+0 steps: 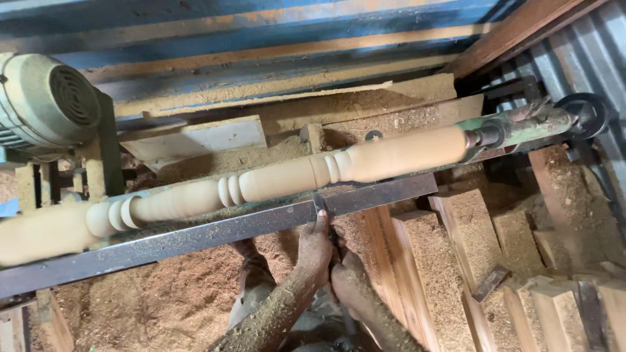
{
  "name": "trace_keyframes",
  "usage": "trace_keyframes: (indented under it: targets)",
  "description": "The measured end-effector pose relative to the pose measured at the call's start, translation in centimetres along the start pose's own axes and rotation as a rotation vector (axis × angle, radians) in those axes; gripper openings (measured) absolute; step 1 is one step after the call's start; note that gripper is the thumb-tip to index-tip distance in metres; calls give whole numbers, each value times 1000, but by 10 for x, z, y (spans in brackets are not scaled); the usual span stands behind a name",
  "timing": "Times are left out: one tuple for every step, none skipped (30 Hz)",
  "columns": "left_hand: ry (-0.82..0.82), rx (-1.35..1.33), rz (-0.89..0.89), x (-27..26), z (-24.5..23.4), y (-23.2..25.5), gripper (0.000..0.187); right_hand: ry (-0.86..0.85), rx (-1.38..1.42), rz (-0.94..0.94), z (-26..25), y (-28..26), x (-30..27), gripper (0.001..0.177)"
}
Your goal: The person shapes a rotating wooden spindle using a chisel on a lathe. They hold the tool against the wood to carve decorative patterns and grooves while wood shavings fly off the workpiece.
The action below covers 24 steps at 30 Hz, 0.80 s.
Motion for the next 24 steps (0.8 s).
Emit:
trace_keyframes:
  targets:
    - [12,-38,19,-1,4,-1,37,-5,-38,37,-6,-2,2,38]
    - [25,-77,37,-3,8,-2,39,-10,-76,75,-13,-5,6,38]
    - [35,-98,21,-4,13,-5,39,-15,-116,111,-20,-6,7,39]
    - [46,-119,5,-4,18,-7,39,-40,-197,112,-29,-9,8,34]
    - [57,-142,-11,-4,22,-11,39,-67,-280,114,-40,-12,11,31]
    - [34,-195,43,-5,27,-10,38,-94,-363,117,-48,-13,12,30]
    - [13,-245,96,-6,30,-10,37,-109,-411,64,-51,-13,12,30]
    - [-9,-296,150,-9,32,-8,35,-124,-460,10,-53,-13,12,32]
    - [10,-282,121,-8,31,-8,33,-141,-510,-53,-52,-16,15,34]
    - [29,-269,93,-7,29,-7,32,-130,-486,-51,-51,-16,18,35]
    - [50,-254,58,-8,25,-9,31,-119,-460,-42,-47,-11,18,37]
    - [22,-259,57,-9,26,-8,33,-107,-434,-33,-45,-7,19,39]
    - [-3,-260,58,-9,24,-5,34,-129,-365,-36,-39,-3,19,38]
    - [-27,-261,58,-9,22,-1,36,-150,-297,-38,-33,0,19,36]
    - [-23,-256,38,-10,19,0,36,-166,-228,-37,-29,2,18,34]
    - [-18,-251,18,-11,17,2,37,-146,-190,-21,-28,3,17,33]
    - [-15,-248,0,-10,16,4,38,-123,-155,-7,-26,5,17,32]
    - [-40,-196,-17,-10,17,6,39,-101,-120,7,-22,7,16,31]
    - [-59,-142,-33,-12,13,8,40,-58,-98,41,-16,11,14,31]
    - [-79,-88,-50,-13,8,10,41,-15,-77,73,-9,15,12,31]
    - [-82,-22,-69,-14,4,13,44,31,-54,105,-2,18,12,32]
    - [-86,43,-88,-14,-1,16,46,37,-35,83,8,18,11,36]
    - [-92,109,-108,-14,-4,18,50,46,-17,63,17,18,10,40]
    - [-110,184,-117,-16,-8,21,48,54,2,42,25,19,9,46]
Point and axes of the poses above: each hand's wrist, its own x-axis towards the middle knuckle, its own z-axis out of the palm, y = z × x, the point moved 6 cm from there along x, towards the middle knuckle
